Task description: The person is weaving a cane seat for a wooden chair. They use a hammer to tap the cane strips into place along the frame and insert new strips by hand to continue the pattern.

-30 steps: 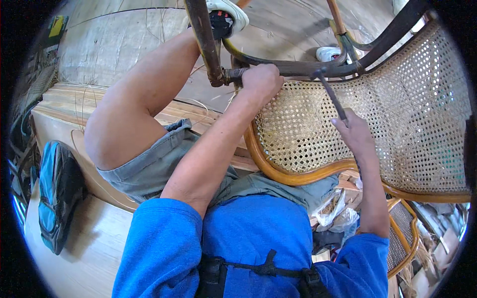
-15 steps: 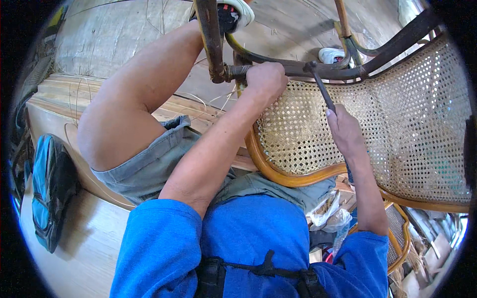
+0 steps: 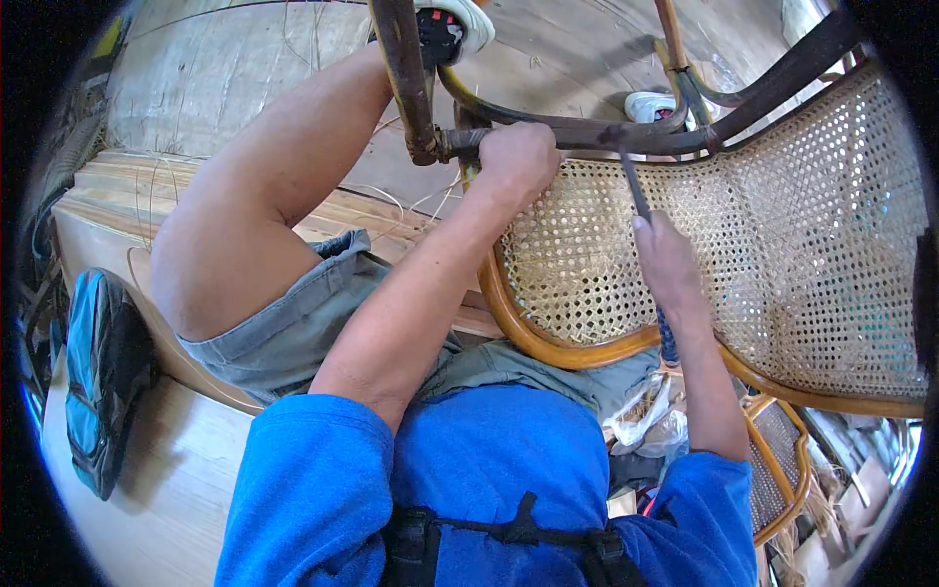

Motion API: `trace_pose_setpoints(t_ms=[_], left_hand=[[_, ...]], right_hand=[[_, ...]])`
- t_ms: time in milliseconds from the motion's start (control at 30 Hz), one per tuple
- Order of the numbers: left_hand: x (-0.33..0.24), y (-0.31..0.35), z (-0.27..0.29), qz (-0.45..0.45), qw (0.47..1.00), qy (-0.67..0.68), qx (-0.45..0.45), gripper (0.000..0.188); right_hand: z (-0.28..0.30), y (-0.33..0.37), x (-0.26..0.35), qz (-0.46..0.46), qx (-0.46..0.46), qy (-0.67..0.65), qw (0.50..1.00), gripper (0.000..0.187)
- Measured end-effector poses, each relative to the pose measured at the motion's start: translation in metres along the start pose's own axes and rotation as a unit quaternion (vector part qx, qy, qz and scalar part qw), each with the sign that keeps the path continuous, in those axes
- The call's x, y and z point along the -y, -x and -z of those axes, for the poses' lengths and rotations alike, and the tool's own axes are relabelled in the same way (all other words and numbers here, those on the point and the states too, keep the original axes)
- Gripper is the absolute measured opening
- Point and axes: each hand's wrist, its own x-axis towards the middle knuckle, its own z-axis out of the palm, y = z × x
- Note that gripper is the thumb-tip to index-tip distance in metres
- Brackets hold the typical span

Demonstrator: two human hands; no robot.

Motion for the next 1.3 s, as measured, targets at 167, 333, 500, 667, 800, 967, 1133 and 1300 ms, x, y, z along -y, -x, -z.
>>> trace_pose_setpoints(t_ms=[167, 333, 500, 667, 800, 967, 1133, 1300], left_hand=[[-0.001, 0.001, -0.003, -0.007, 1.0, -0.016, -0.016, 0.033], [-0.001, 0.001, -0.003, -0.006, 0.999, -0.031, -0.008, 0.032], [0.0, 0.001, -0.006, -0.027, 0.998, -0.042, -0.037, 0.032], [-0.004, 0.0, 0.0, -0.004, 0.999, -0.044, -0.008, 0.031], [-0.002, 0.0, -0.005, 0.005, 0.999, -0.041, -0.011, 0.032], [-0.004, 0.005, 0.004, 0.009, 1.0, -0.019, -0.009, 0.031], [0.001, 0.0, 0.024, 0.082, 0.929, 0.36, -0.03, 0.05], [-0.036, 0.024, 0.043, 0.075, 0.552, 0.796, 0.238, 0.077]], right_hand=[[-0.012, -0.006, -0.017, 0.013, 0.011, 0.02, 1.0, 0.034], [-0.014, -0.006, -0.014, 0.012, 0.03, 0.054, 0.998, 0.035], [-0.013, -0.01, -0.018, 0.006, 0.044, 0.033, 0.999, 0.036], [-0.009, -0.012, -0.02, 0.022, 0.045, 0.032, 0.998, 0.038], [-0.005, -0.002, -0.006, -0.019, 0.01, -0.012, 1.0, 0.04], [-0.004, -0.007, -0.025, -0.045, 0.023, 0.07, 0.996, 0.042], [-0.002, 0.001, -0.055, 0.0, -0.112, 0.183, 0.977, 0.029], [-0.003, 0.005, -0.051, 0.025, -0.215, 0.175, 0.961, 0.026]])
